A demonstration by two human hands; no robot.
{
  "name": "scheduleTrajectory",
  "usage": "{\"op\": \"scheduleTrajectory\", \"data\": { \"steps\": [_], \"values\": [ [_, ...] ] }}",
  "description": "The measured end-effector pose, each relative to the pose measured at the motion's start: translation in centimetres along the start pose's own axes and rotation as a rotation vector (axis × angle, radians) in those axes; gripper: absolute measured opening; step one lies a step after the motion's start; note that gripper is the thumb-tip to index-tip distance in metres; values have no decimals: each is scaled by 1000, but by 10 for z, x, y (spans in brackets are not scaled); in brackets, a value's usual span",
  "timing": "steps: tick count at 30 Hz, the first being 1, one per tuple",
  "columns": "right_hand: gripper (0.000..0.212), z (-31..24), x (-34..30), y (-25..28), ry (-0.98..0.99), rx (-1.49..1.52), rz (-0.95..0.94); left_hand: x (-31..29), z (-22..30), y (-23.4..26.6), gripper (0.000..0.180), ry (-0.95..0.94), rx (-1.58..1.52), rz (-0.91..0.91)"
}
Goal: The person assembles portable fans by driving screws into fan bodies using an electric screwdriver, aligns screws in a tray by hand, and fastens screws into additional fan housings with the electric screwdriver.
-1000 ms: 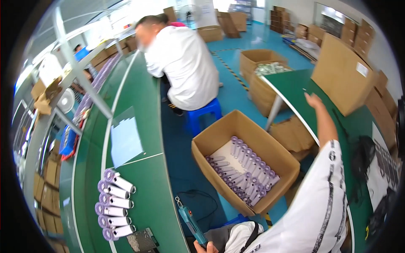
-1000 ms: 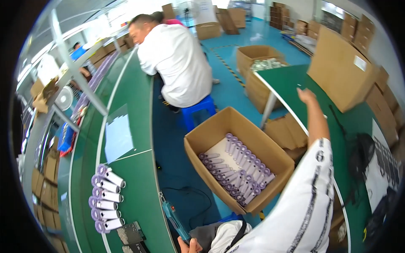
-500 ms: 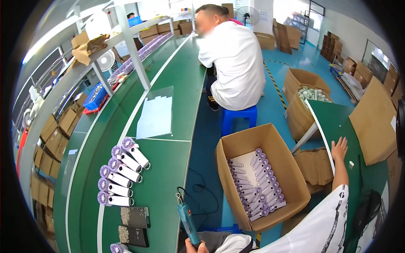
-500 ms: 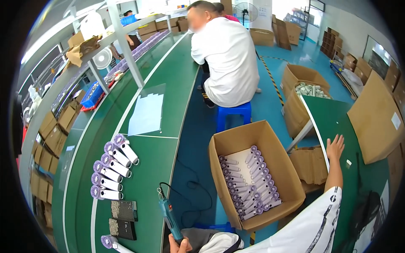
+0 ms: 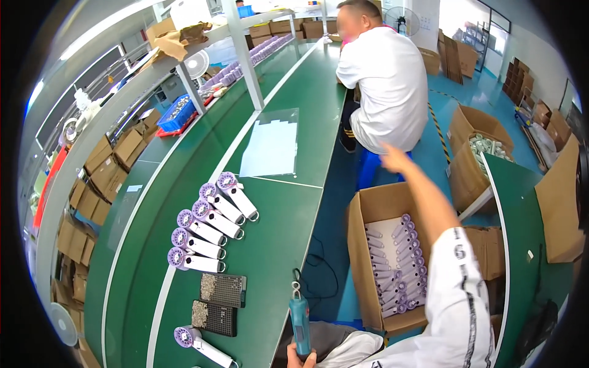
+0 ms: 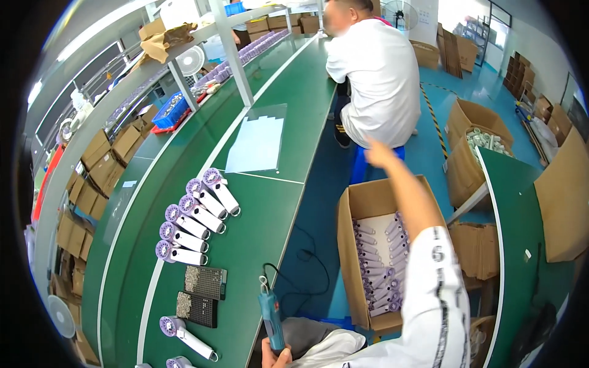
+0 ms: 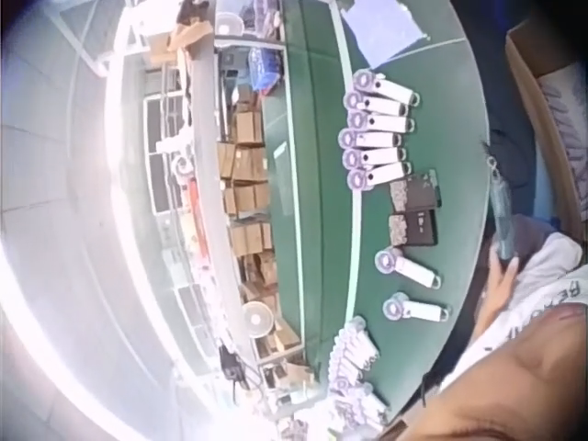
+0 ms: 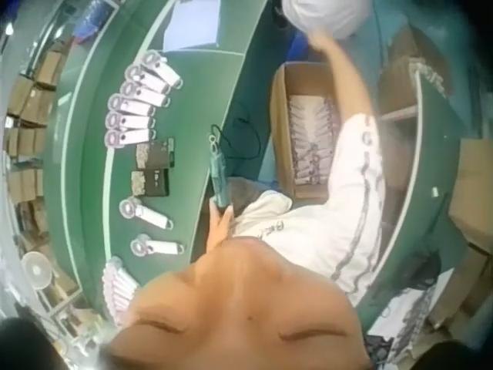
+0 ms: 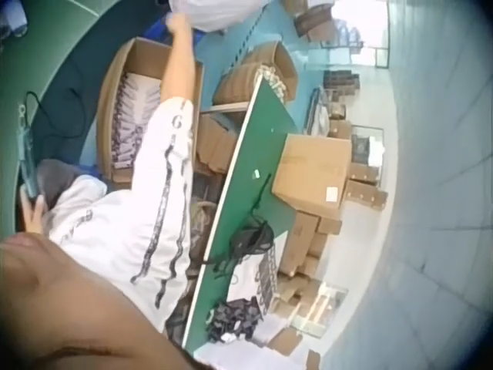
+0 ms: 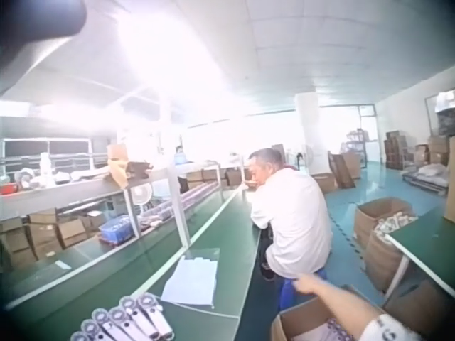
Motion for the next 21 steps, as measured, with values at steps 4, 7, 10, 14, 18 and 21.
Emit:
{"op": "scheduleTrajectory", "data": {
  "steps": [4,7,10,14,18,21],
  "values": [
    [59,-180,92,-70,-68,131,73,-8,-15,16,48,131,-22,58],
    [52,-230,111,-103,-66,-161,-647,-14,-25,31,43,73,161,109],
    [35,-228,120,-90,-97,-109,-30,-12,-28,33,37,27,128,146],
    [34,-235,113,-70,140,-23,136,-20,3,12,47,188,-30,168],
    [40,-348,-71,-36,356,1019,49,22,-1,20,45,-9,-69,76],
    [27,-377,-232,-45,719,1047,-149,17,7,9,38,-144,40,-8]
  ]
}}
Point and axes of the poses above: each hand's wrist, its own x-axis towards the middle knuckle, its own y-axis out of the back of the hand, z = x × y, the point moved 4 cm from there along x, towards the middle knuckle, and after that the axes turned 15 degrees about y, right-handed, at the moved point
